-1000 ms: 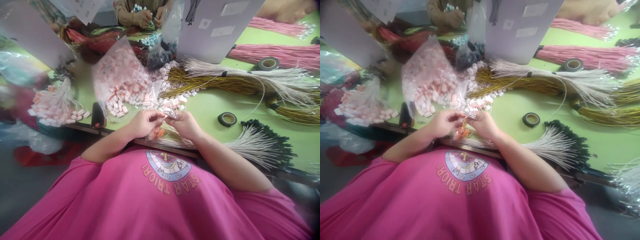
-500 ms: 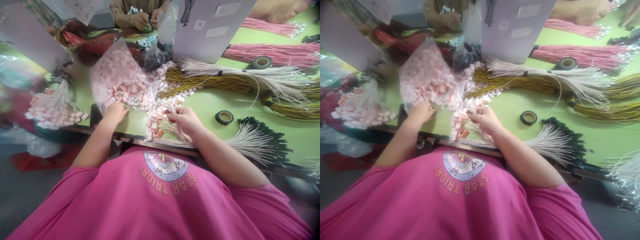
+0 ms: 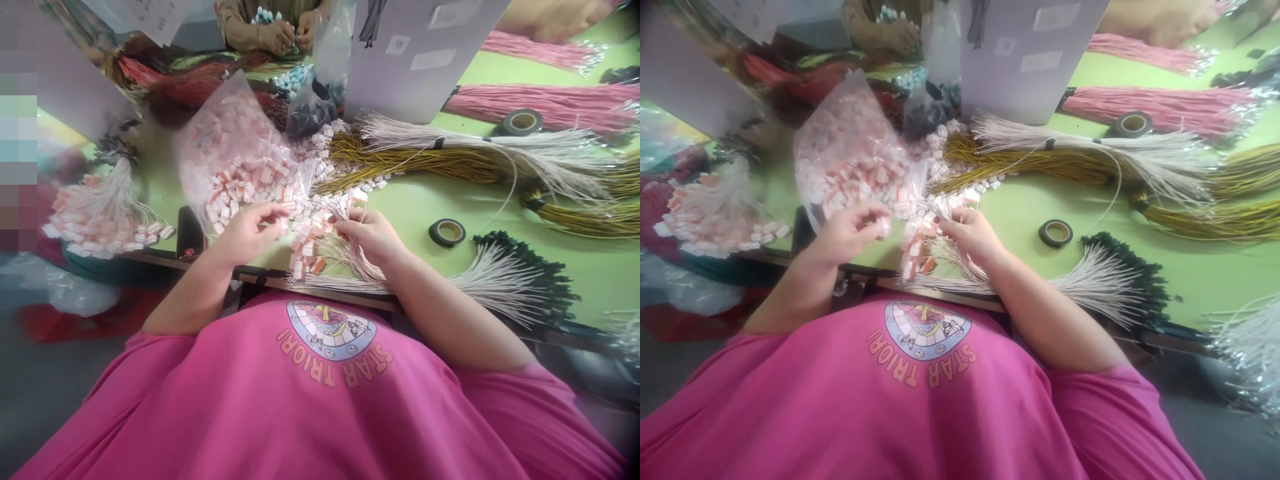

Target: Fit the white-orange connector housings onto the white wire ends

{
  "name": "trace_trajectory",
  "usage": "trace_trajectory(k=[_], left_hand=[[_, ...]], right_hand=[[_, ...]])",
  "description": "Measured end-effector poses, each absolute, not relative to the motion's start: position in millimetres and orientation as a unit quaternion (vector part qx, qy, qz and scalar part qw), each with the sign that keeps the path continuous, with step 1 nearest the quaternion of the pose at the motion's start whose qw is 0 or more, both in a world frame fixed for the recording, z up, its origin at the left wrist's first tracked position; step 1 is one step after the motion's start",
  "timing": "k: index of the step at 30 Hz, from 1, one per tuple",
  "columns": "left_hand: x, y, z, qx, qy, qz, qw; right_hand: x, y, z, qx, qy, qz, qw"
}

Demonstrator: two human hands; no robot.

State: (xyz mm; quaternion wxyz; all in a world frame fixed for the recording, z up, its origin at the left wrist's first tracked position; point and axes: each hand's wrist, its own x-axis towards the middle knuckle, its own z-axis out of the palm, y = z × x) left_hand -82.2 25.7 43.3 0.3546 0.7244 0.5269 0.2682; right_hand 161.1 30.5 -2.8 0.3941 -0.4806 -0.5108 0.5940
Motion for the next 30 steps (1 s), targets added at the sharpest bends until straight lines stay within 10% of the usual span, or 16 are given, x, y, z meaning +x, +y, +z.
trace_trajectory(k=[6, 30], left_hand=[[-39, 23, 19, 0.558, 0.453, 0.334, 0.609], [-32, 34, 5, 0.543, 0.419, 0.328, 0.650]], right_hand=[[164, 32, -1, -0.468, -0.505, 0.622, 0.372], [156, 22, 1, -0.444, -0.532, 0.599, 0.401]])
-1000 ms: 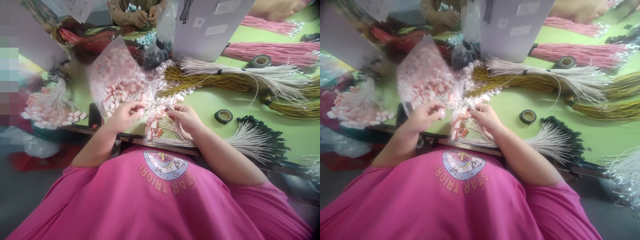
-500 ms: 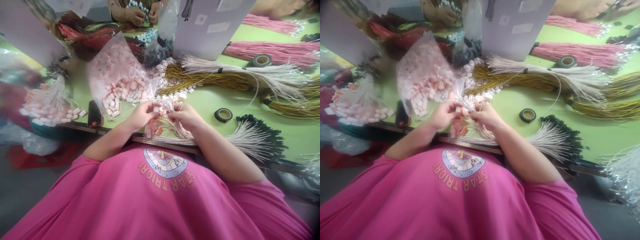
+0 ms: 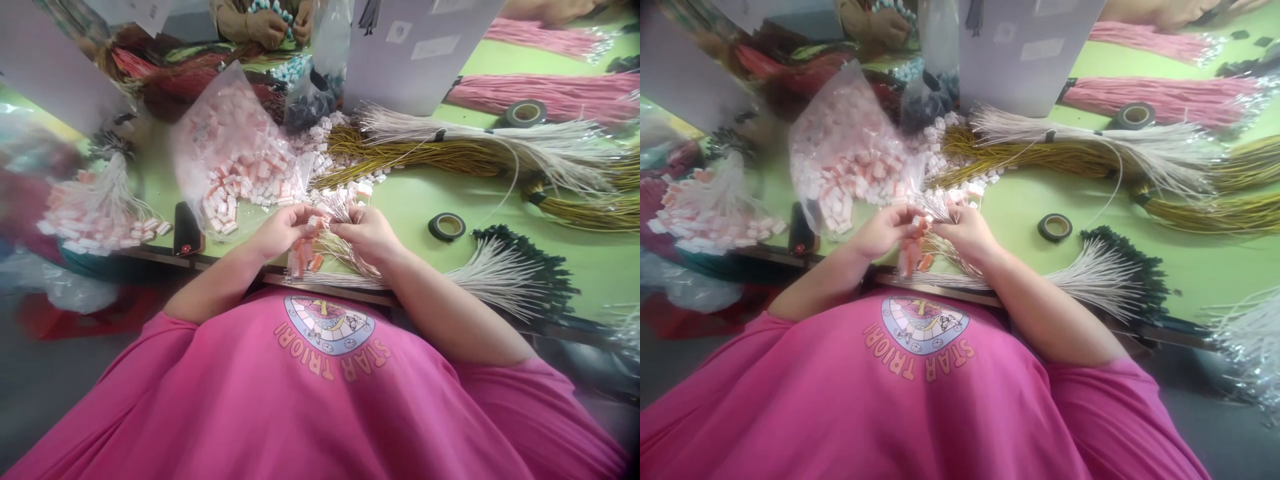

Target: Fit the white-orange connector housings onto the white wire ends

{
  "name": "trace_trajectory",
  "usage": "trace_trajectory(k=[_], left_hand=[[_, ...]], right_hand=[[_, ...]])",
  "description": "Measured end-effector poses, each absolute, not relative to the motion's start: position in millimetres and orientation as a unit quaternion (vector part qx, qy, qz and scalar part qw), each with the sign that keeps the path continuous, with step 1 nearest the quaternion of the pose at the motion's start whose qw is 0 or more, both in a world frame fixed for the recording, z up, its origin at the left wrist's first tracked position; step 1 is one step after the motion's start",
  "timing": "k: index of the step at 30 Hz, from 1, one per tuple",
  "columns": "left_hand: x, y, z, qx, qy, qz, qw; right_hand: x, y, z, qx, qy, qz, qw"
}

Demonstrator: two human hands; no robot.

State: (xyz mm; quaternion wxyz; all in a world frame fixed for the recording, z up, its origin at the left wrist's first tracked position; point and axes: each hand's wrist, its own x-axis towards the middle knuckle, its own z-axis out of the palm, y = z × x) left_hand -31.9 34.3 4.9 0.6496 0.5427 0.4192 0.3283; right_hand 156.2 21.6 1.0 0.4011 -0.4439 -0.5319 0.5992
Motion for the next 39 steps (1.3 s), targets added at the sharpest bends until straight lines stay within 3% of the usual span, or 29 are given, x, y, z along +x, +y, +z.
trace_trajectory(k=[9, 19, 29, 39], left_hand=[[-29.7, 32.9, 6.3, 0.577, 0.421, 0.319, 0.623], [-30.2, 31.3, 6.1, 0.583, 0.437, 0.318, 0.606], [-30.3, 28.5, 4.1, 0.715, 0.496, 0.295, 0.395], [-23.8, 27.5, 8.9, 0.668, 0.516, 0.266, 0.465]], right_hand=[[156.7, 20.4, 1.7, -0.479, -0.621, 0.493, 0.376], [155.9, 20.8, 1.6, -0.492, -0.636, 0.473, 0.361], [152.8, 20.1, -4.2, -0.473, -0.624, 0.504, 0.365], [152.2, 19.8, -6.2, -0.475, -0.629, 0.476, 0.392]])
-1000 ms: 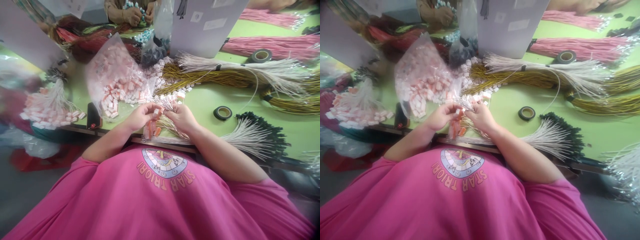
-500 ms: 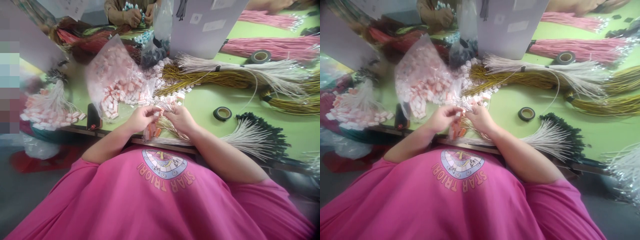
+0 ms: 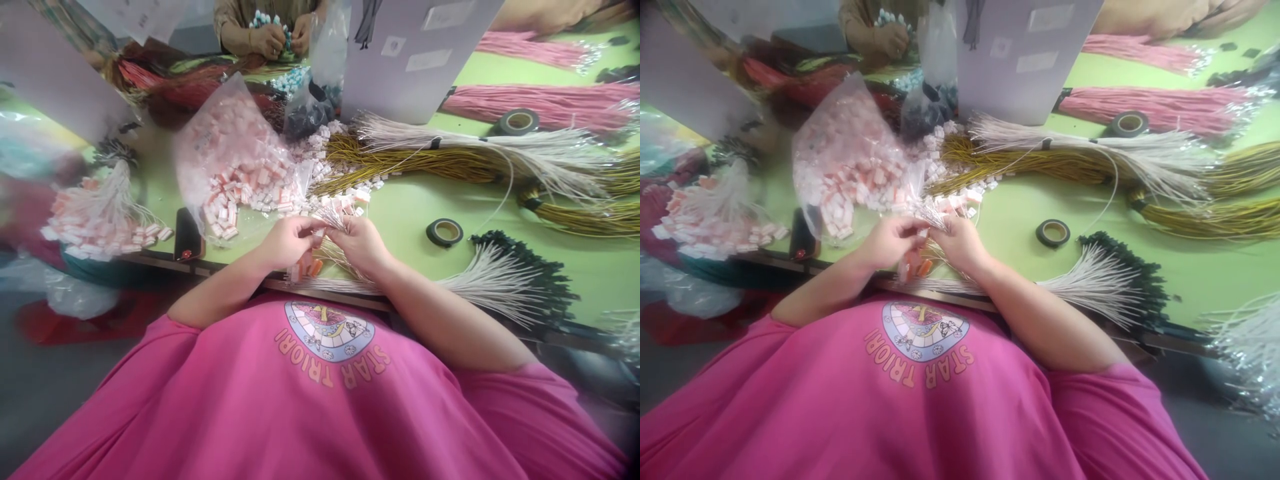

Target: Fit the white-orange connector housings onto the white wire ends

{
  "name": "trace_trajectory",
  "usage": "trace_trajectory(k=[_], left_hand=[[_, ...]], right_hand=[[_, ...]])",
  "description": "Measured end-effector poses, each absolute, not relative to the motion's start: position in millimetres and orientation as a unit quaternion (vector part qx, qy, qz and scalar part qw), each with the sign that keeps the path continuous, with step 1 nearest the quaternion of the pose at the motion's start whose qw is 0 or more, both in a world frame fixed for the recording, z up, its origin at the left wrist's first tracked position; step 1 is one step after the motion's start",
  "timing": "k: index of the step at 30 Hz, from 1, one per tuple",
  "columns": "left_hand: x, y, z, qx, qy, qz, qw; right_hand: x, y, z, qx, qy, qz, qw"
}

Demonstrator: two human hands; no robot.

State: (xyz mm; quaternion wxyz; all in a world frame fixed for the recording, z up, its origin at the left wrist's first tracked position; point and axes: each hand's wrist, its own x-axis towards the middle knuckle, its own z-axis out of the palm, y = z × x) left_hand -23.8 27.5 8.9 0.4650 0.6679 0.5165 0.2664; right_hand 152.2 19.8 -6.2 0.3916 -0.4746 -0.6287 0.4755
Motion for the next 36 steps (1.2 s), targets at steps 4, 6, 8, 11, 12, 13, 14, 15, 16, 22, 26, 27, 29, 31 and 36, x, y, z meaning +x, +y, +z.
trace_trajectory(k=[4, 6, 8, 11, 12, 13, 14, 15, 16, 22, 26, 27, 29, 31, 36], left_hand=[[-23, 28, 8, 0.653, 0.519, 0.292, 0.468], [-22, 27, 7, 0.653, 0.521, 0.295, 0.463], [-21, 26, 7, 0.658, 0.520, 0.280, 0.467], [-19, 24, 7, 0.652, 0.515, 0.272, 0.486], [-19, 24, 7, 0.644, 0.516, 0.275, 0.493], [-19, 24, 9, 0.635, 0.518, 0.279, 0.500], [-19, 25, 10, 0.628, 0.520, 0.281, 0.506], [-20, 25, 12, 0.621, 0.521, 0.282, 0.513], [-20, 25, 14, 0.616, 0.522, 0.282, 0.518], [-21, 24, 12, 0.628, 0.509, 0.289, 0.513], [-23, 25, 4, 0.661, 0.494, 0.288, 0.487], [-23, 25, 3, 0.665, 0.494, 0.284, 0.483], [-26, 25, 2, 0.673, 0.494, 0.278, 0.475], [-30, 24, 5, 0.689, 0.490, 0.273, 0.459], [-52, 30, 18, 0.760, 0.479, 0.222, 0.380]], right_hand=[[153, 19, -5, -0.533, -0.611, 0.458, 0.365], [153, 19, -4, -0.527, -0.615, 0.457, 0.368], [153, 19, -4, -0.513, -0.627, 0.447, 0.380], [153, 20, -2, -0.528, -0.642, 0.421, 0.363], [153, 19, -2, -0.537, -0.645, 0.413, 0.354], [153, 19, -1, -0.541, -0.647, 0.410, 0.348], [154, 19, -1, -0.540, -0.648, 0.410, 0.347], [154, 19, 0, -0.535, -0.647, 0.415, 0.352], [154, 18, 0, -0.526, -0.643, 0.425, 0.360], [154, 19, -5, -0.488, -0.614, 0.490, 0.381], [152, 19, -3, -0.475, -0.617, 0.495, 0.385], [152, 19, -2, -0.471, -0.617, 0.499, 0.384], [152, 19, -1, -0.468, -0.612, 0.512, 0.380], [153, 19, 0, -0.464, -0.606, 0.528, 0.372], [158, 23, -2, -0.460, -0.632, 0.511, 0.357]])
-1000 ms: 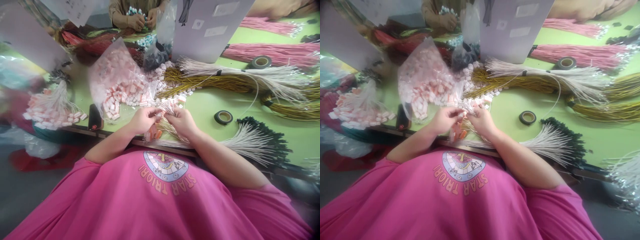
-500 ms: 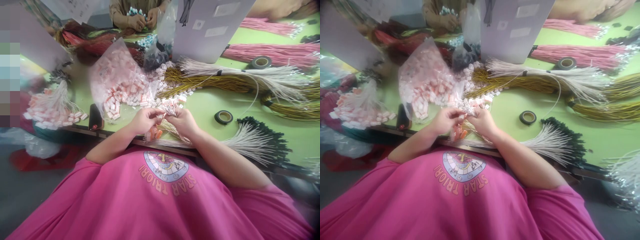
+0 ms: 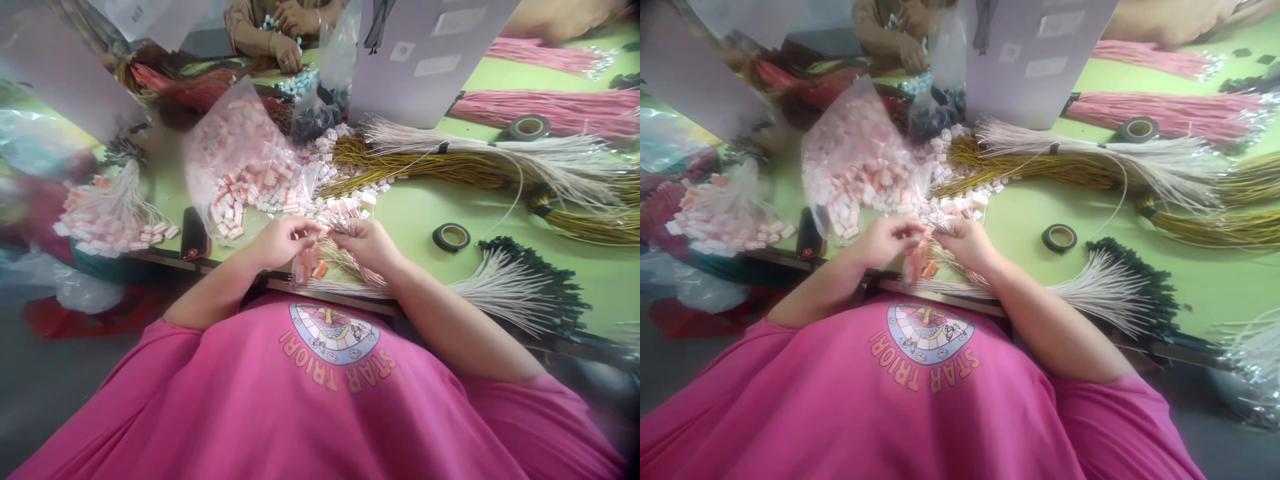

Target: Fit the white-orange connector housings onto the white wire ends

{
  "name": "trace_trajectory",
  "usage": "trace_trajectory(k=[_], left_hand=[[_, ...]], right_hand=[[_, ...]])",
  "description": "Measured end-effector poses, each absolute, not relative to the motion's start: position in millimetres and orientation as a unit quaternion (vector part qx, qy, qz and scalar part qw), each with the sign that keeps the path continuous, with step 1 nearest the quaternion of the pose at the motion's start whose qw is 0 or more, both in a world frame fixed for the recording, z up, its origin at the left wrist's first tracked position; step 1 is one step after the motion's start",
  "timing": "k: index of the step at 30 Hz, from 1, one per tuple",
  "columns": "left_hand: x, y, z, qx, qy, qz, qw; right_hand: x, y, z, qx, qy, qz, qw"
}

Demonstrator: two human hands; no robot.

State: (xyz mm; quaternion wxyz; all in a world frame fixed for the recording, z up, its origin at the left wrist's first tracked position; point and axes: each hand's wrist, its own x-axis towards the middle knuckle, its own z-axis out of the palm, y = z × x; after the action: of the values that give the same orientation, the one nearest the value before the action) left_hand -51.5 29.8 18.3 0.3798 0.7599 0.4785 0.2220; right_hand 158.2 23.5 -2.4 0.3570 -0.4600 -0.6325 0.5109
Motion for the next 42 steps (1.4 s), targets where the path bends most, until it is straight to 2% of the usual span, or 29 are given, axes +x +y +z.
trace_trajectory(k=[3, 5, 6, 11, 14, 16, 18, 22, 25, 33, 42], left_hand=[[-81, 51, 21, 0.768, 0.548, 0.219, 0.247], [-103, 72, 15, 0.711, 0.647, 0.253, 0.112], [-114, 83, 10, 0.693, 0.668, 0.256, 0.089], [-141, 114, -19, 0.659, 0.685, 0.295, 0.095], [-136, 105, -13, 0.685, 0.660, 0.288, 0.108], [-126, 90, 1, 0.711, 0.637, 0.268, 0.130], [-111, 70, 18, 0.727, 0.606, 0.256, 0.196], [-72, 36, 35, 0.651, 0.502, 0.294, 0.489], [-46, 25, 28, 0.561, 0.446, 0.306, 0.627], [-28, 25, 11, 0.508, 0.425, 0.364, 0.655], [-28, 25, 1, 0.497, 0.397, 0.368, 0.679]], right_hand=[[161, 26, -1, -0.482, -0.617, 0.484, 0.390], [163, 26, 0, -0.499, -0.580, 0.508, 0.397], [163, 26, 0, -0.504, -0.563, 0.524, 0.392], [162, 26, -1, -0.499, -0.568, 0.539, 0.371], [161, 25, 1, -0.481, -0.565, 0.555, 0.376], [160, 24, 4, -0.484, -0.566, 0.553, 0.373], [158, 23, 7, -0.492, -0.570, 0.542, 0.372], [157, 22, 8, -0.463, -0.541, 0.574, 0.405], [159, 23, 3, -0.440, -0.523, 0.607, 0.405], [161, 23, 0, -0.447, -0.571, 0.588, 0.358], [161, 23, 6, -0.436, -0.518, 0.633, 0.376]])
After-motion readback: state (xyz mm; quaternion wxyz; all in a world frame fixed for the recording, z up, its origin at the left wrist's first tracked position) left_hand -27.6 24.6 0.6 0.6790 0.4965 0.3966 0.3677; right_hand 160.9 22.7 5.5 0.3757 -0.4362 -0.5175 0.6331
